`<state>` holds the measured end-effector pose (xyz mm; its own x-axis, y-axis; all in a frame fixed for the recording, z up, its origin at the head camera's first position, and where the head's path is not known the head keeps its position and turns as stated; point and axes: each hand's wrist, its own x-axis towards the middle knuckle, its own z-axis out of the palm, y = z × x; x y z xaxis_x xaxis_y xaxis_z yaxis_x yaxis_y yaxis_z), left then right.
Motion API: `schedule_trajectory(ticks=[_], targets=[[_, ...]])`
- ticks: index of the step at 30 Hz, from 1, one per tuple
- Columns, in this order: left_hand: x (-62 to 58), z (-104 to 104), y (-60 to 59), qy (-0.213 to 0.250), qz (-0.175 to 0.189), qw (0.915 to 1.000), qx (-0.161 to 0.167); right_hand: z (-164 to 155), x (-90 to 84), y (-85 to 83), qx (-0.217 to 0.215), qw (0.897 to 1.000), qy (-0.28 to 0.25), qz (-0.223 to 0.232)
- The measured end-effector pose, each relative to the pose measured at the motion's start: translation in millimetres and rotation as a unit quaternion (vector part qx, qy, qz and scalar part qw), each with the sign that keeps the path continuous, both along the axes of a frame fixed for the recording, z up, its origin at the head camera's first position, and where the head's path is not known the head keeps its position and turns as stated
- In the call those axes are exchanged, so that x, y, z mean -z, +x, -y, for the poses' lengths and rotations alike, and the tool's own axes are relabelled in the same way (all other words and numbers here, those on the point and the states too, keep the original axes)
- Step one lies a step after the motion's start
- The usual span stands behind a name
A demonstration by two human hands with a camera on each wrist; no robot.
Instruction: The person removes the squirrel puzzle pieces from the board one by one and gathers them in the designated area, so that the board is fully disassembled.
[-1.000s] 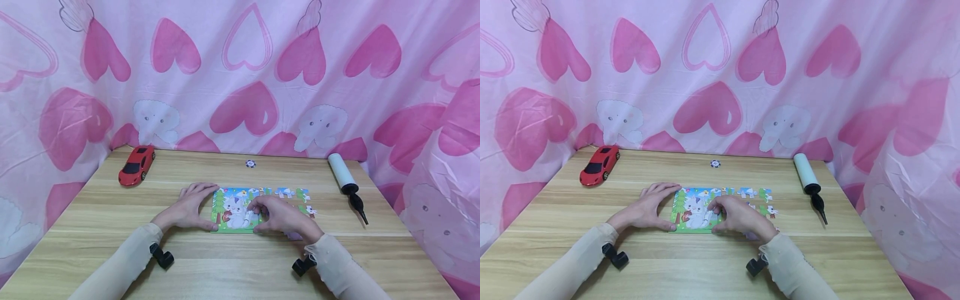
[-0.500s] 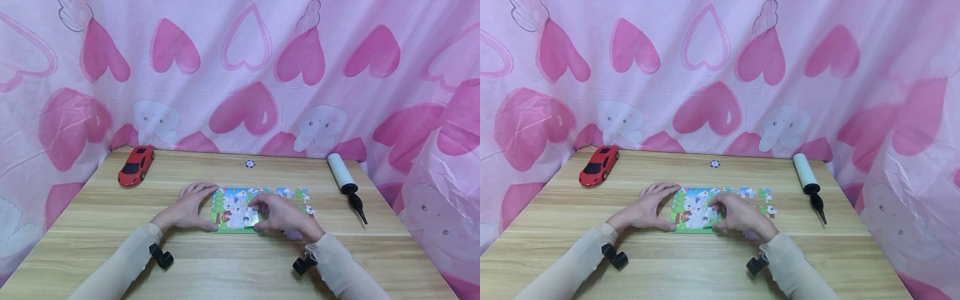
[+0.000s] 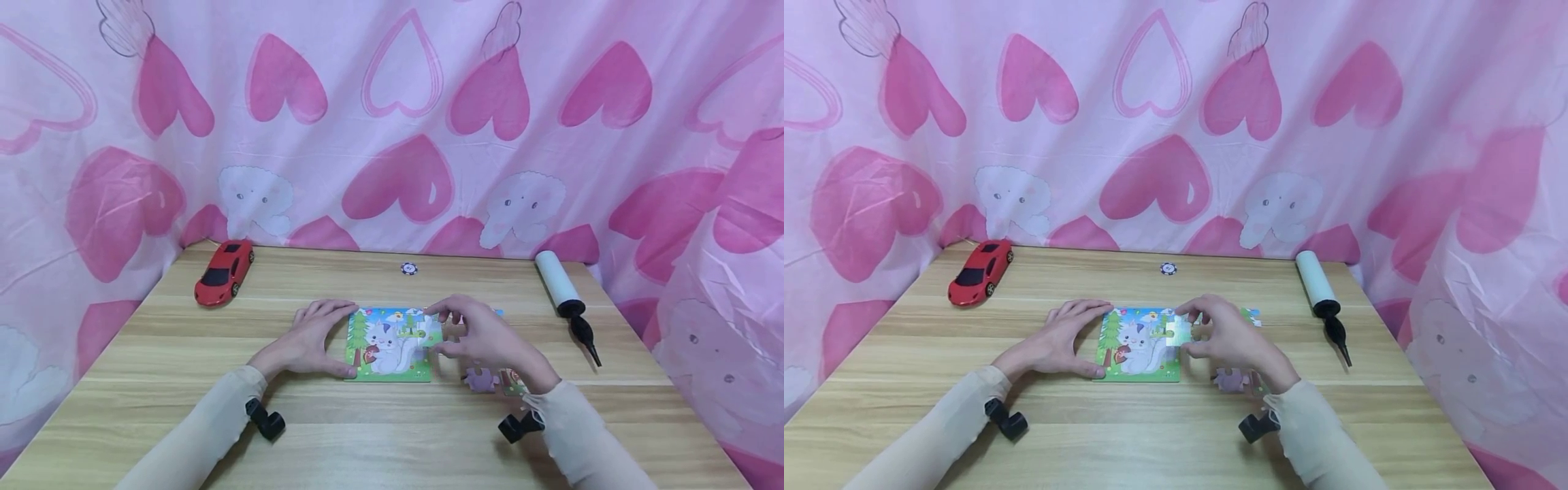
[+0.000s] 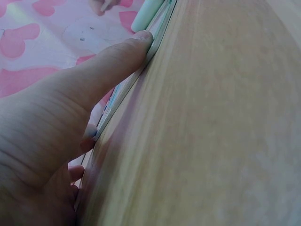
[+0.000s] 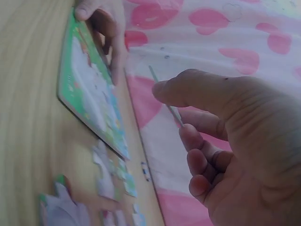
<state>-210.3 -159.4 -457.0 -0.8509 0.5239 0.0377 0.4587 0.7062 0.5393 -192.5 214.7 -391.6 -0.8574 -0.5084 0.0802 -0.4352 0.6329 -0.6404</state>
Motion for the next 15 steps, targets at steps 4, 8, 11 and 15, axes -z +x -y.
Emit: schedule_trajectory(ticks=[4, 8, 11, 15], targets=[[0.0, 0, 0.1, 0.001, 0.001, 1.0, 0.001, -11, -8.1, 0.8, 0.006, 0.999, -0.001, -0.043], [0.2, 0, 0.2, 0.002, 0.002, 1.0, 0.0, -21, -13.9, 2.3, 0.01, 0.998, -0.001, -0.065], [0.0, 0, 0.2, 0.003, 0.002, 1.0, 0.0, -27, -15.5, 3.8, 0.013, 0.998, -0.002, -0.065], [-1.0, -1, 0.3, 0.004, 0.002, 1.0, 0.001, -34, -14.6, 6.8, 0.015, 0.998, -0.003, -0.063]])
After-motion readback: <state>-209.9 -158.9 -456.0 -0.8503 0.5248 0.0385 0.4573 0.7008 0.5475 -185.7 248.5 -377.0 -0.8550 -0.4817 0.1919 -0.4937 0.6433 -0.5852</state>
